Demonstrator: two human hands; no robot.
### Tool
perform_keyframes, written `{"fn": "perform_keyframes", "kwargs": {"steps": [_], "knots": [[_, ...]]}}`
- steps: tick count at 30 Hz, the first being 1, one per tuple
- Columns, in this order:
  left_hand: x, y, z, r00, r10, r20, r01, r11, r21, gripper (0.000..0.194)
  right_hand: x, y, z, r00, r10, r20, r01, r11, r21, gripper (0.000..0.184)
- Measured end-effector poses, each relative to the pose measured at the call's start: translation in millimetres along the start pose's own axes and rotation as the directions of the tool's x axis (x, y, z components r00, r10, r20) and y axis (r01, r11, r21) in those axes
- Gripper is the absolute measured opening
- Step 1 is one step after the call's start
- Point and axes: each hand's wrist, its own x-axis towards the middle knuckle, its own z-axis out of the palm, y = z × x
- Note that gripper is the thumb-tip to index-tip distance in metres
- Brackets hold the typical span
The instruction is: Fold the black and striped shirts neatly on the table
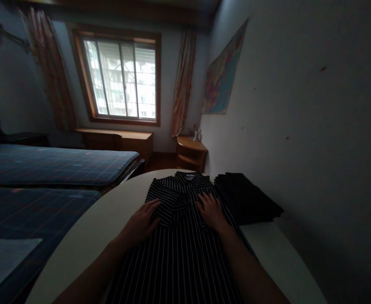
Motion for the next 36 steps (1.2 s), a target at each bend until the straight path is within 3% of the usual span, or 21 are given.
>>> {"fn": "perform_keyframes", "kwargs": {"steps": [2,6,8,11,17,20,24,26,28,31,36], "knots": [[-1.4,-6.1,3.3,0.999,-0.028,0.024,0.028,1.000,0.012,0.048,-2.0,-7.7,-6.2,0.981,-0.189,-0.045,0.190,0.981,0.029,0.050],[-2.6,-12.7,7.5,0.998,-0.066,0.005,0.065,0.997,0.041,0.037,-9.9,-30.3,-16.4,0.838,-0.542,-0.064,0.546,0.832,0.104,0.077],[-2.8,-14.9,8.5,0.998,-0.064,-0.007,0.064,0.996,0.054,0.038,-14.6,-41.2,-20.1,0.795,-0.605,-0.042,0.605,0.787,0.120,0.083],[-3.3,-16.5,8.9,0.999,-0.036,0.015,0.035,0.997,0.073,0.043,-20.2,-51.7,-25.2,0.775,-0.631,-0.030,0.629,0.766,0.128,0.075],[-1.5,-4.2,5.5,0.997,-0.014,0.072,0.005,0.993,0.121,0.041,-19.8,-52.3,-24.5,0.793,-0.598,-0.114,0.609,0.780,0.142,0.051],[-0.2,5.2,5.6,0.995,0.026,0.094,-0.035,0.994,0.101,0.042,-14.9,-45.1,-18.4,0.839,-0.527,-0.134,0.543,0.828,0.138,0.044],[1.8,13.3,9.0,0.994,0.045,0.100,-0.053,0.995,0.083,0.037,-9.8,-30.2,-8.5,0.960,-0.232,-0.154,0.240,0.970,0.038,0.052],[3.1,18.9,9.8,0.993,0.068,0.097,-0.073,0.996,0.046,0.043,-9.3,-23.3,-2.5,0.992,-0.092,-0.091,0.093,0.996,0.009,0.061],[4.1,28.7,8.8,0.985,0.131,0.110,-0.131,0.991,-0.012,0.052,-9.1,-18.6,2.7,0.999,-0.029,0.016,0.028,0.999,0.029,0.067],[4.0,51.4,3.5,0.951,0.260,0.170,-0.243,0.963,-0.115,0.062,-7.1,-16.3,4.9,0.999,-0.007,0.042,0.002,0.994,0.111,0.062],[1.6,79.6,-6.4,0.903,0.351,0.248,-0.297,0.926,-0.231,0.057,-3.4,-21.3,-7.2,0.980,-0.109,-0.167,0.149,0.957,0.248,0.047]]}}
